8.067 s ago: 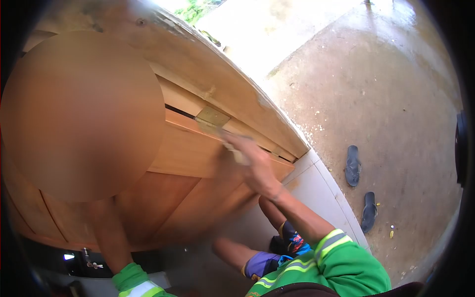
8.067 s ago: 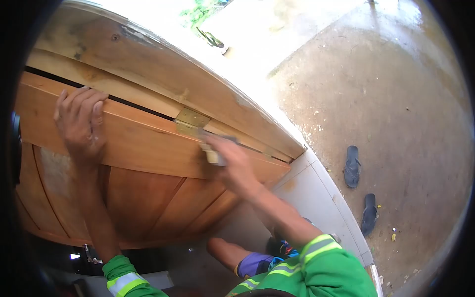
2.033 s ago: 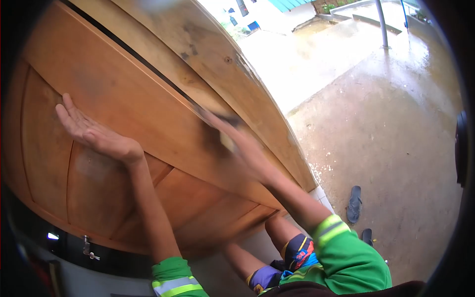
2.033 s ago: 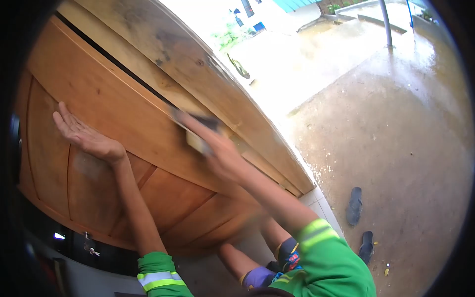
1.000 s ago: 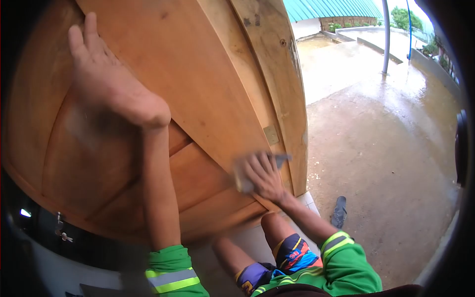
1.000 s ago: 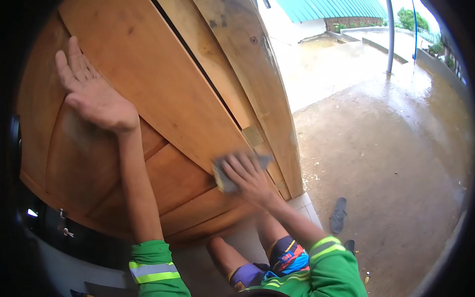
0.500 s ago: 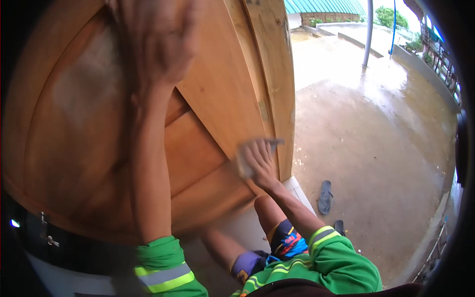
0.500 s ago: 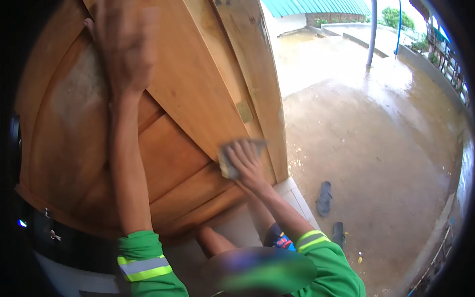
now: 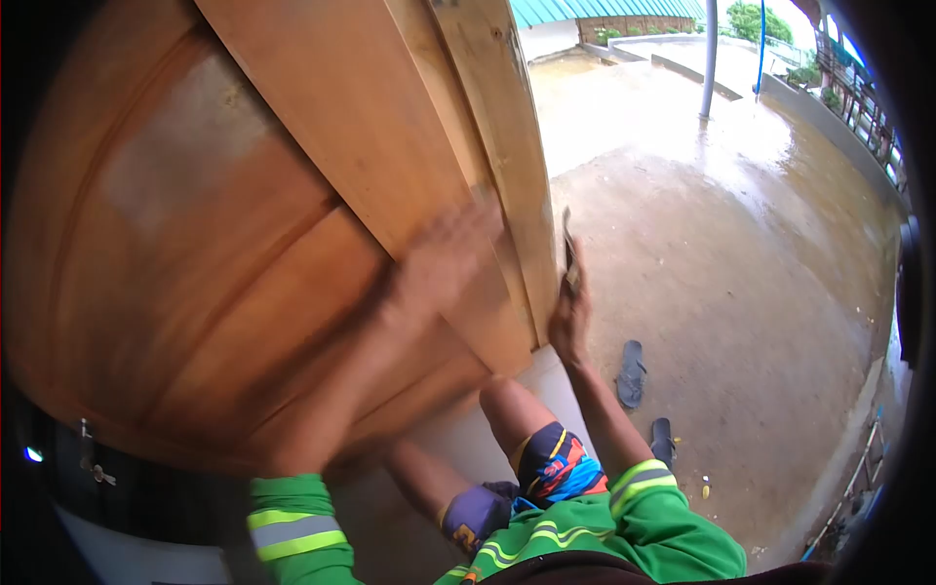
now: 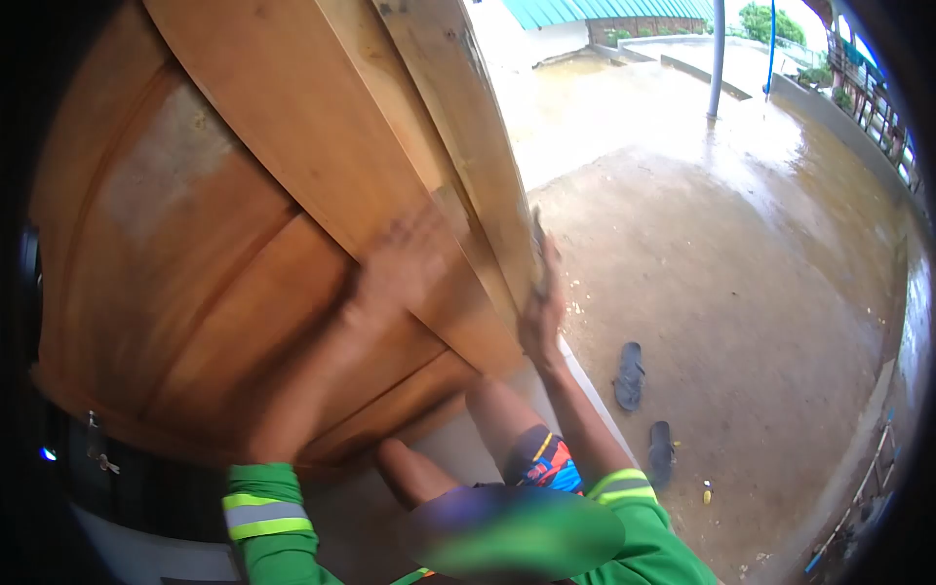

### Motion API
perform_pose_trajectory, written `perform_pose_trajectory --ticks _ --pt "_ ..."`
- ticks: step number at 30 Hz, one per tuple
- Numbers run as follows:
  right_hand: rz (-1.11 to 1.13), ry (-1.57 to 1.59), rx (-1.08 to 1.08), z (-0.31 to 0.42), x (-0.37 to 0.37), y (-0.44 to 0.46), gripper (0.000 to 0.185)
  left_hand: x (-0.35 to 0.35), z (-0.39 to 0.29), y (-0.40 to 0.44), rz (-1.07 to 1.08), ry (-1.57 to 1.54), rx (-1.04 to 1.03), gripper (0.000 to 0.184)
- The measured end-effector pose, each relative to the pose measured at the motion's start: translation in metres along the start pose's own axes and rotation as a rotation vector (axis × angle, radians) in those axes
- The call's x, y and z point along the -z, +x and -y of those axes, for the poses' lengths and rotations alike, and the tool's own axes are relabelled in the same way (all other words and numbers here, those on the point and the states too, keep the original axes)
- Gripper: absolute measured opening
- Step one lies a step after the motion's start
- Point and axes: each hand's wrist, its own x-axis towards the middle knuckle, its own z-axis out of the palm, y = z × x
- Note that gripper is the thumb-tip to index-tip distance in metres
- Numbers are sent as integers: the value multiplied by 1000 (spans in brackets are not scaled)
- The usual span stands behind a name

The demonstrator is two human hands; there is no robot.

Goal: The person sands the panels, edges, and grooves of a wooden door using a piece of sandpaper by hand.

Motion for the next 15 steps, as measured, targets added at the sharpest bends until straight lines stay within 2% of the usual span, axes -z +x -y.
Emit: perform_pose_trajectory --ticks 2,3,4,6,8,10,12,14,15 --pt "23 -23 122 29 -40 24 59 56 76 56 -110 93 127 45" --pt "21 -34 189 46 -60 30 62 81 109 77 2 465 161 47" --pt "3 -55 305 58 -80 34 64 97 139 89 11 524 289 55" --pt "31 -173 467 62 -112 28 68 121 188 110 -445 969 165 52" --pt "86 -307 503 17 -122 -12 68 117 174 103 -412 737 217 61" --pt "41 -344 391 -68 -118 -74 68 111 149 94 -338 572 283 69" --pt "223 -350 117 -87 -62 -112 68 80 96 75 -175 433 377 74" --pt "135 -125 -337 -117 -20 -137 64 61 37 55 247 426 347 76" --pt "135 -201 -345 -118 4 -142 62 48 10 40 365 457 254 77"
